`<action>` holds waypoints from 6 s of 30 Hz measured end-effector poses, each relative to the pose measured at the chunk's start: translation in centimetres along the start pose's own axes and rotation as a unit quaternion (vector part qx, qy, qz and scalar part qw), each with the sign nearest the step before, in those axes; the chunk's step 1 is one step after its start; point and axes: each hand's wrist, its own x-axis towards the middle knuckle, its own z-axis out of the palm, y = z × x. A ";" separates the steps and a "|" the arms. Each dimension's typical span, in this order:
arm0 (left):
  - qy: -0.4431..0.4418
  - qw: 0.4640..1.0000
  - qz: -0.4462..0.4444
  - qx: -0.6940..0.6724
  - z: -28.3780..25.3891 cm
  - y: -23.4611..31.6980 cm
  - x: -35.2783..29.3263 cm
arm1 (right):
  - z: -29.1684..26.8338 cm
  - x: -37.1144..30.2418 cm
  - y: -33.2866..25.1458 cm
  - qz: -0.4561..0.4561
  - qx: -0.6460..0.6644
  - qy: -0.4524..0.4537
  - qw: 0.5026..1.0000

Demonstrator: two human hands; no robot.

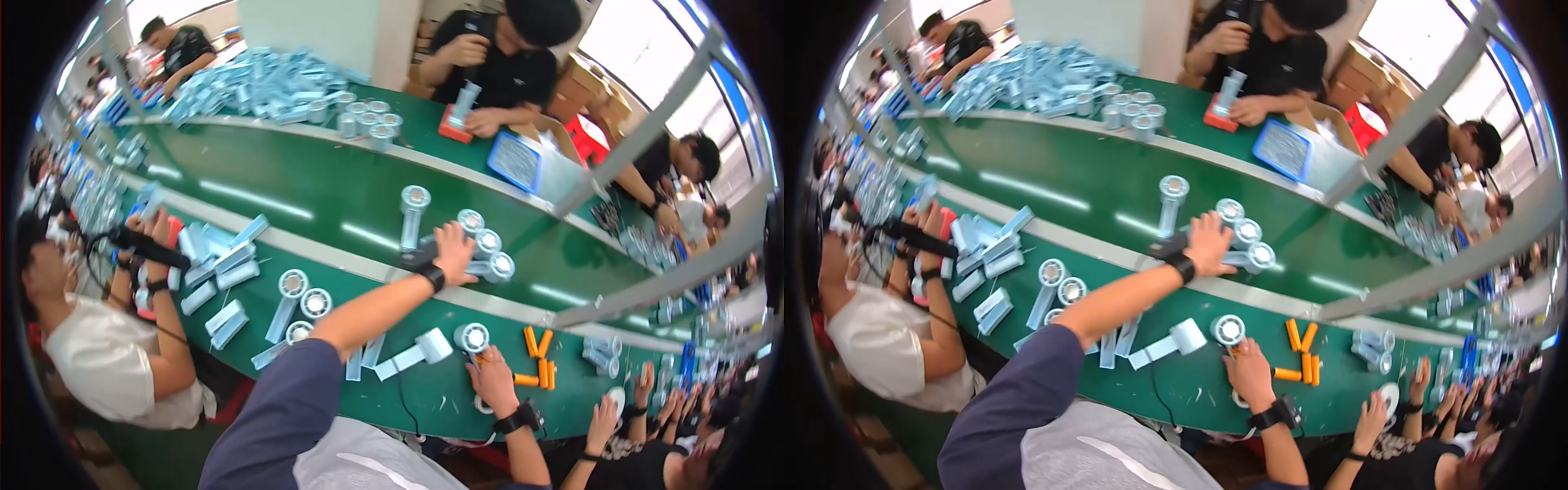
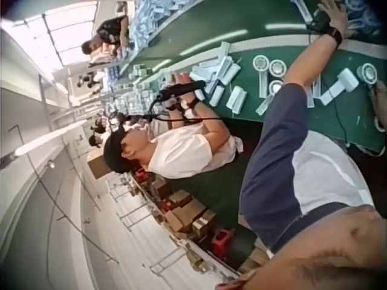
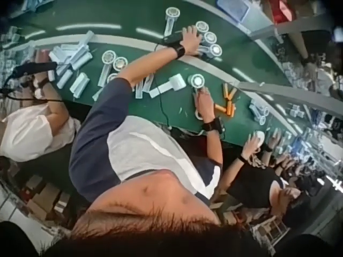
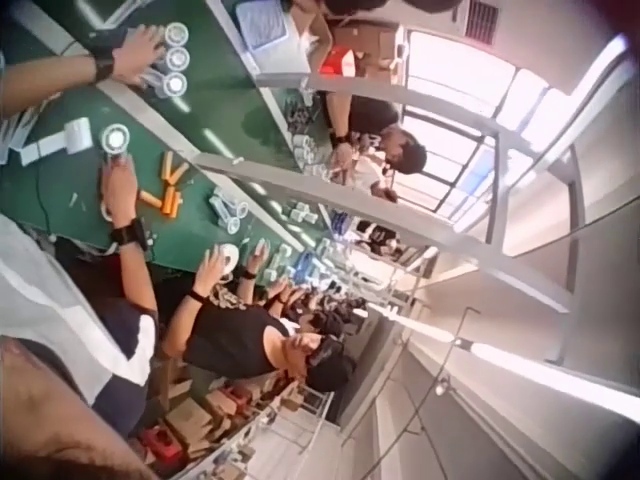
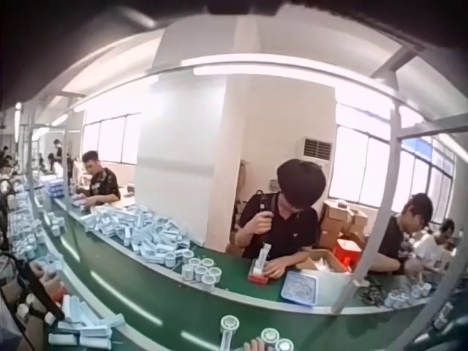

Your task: The person wraps tape around batteries by hand, places each battery into the handle of a fan casing, and sets the units aside.

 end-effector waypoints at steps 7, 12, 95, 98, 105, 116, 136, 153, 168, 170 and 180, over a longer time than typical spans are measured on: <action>-0.056 0.989 -0.027 -0.133 1.7 2.2 3.5 | -4.3 5.0 8.7 0.117 0.089 0.263 0.954; -0.052 0.987 -0.063 -0.138 1.2 4.4 3.7 | -4.4 17.0 18.2 0.182 -0.018 0.246 0.952; -0.290 0.856 0.270 -0.332 -8.2 12.0 -15.7 | -4.2 -14.6 4.6 0.126 0.109 0.235 0.957; -0.276 0.844 0.213 -0.408 -10.2 11.2 -16.4 | -3.8 -10.1 9.0 0.026 -0.125 0.273 0.954; -0.159 0.845 0.172 -0.480 -12.7 8.4 -17.3 | -0.7 -5.6 12.0 0.035 -0.225 0.079 0.970; -0.227 0.832 0.183 -0.472 -12.3 5.9 -19.0 | -2.4 -5.1 8.6 0.073 -0.228 0.123 0.963; -0.150 0.839 0.246 -0.461 -12.5 6.2 -19.7 | -4.7 -3.4 -5.7 0.144 0.331 -0.030 0.932; -0.158 0.852 0.225 -0.446 -12.0 7.8 -20.5 | 1.0 -6.1 -4.7 0.173 0.392 0.191 0.883; -0.051 0.892 0.287 -0.346 -9.5 16.0 -26.9 | -3.9 -3.7 9.0 0.281 0.352 0.616 0.647; -0.052 0.908 0.223 -0.351 -7.9 17.6 -26.8 | -9.8 -5.8 11.4 0.215 0.329 0.664 0.636; -0.143 0.960 0.173 -0.169 -13.5 9.6 -18.3 | -2.2 -16.8 2.0 0.309 0.359 0.529 0.704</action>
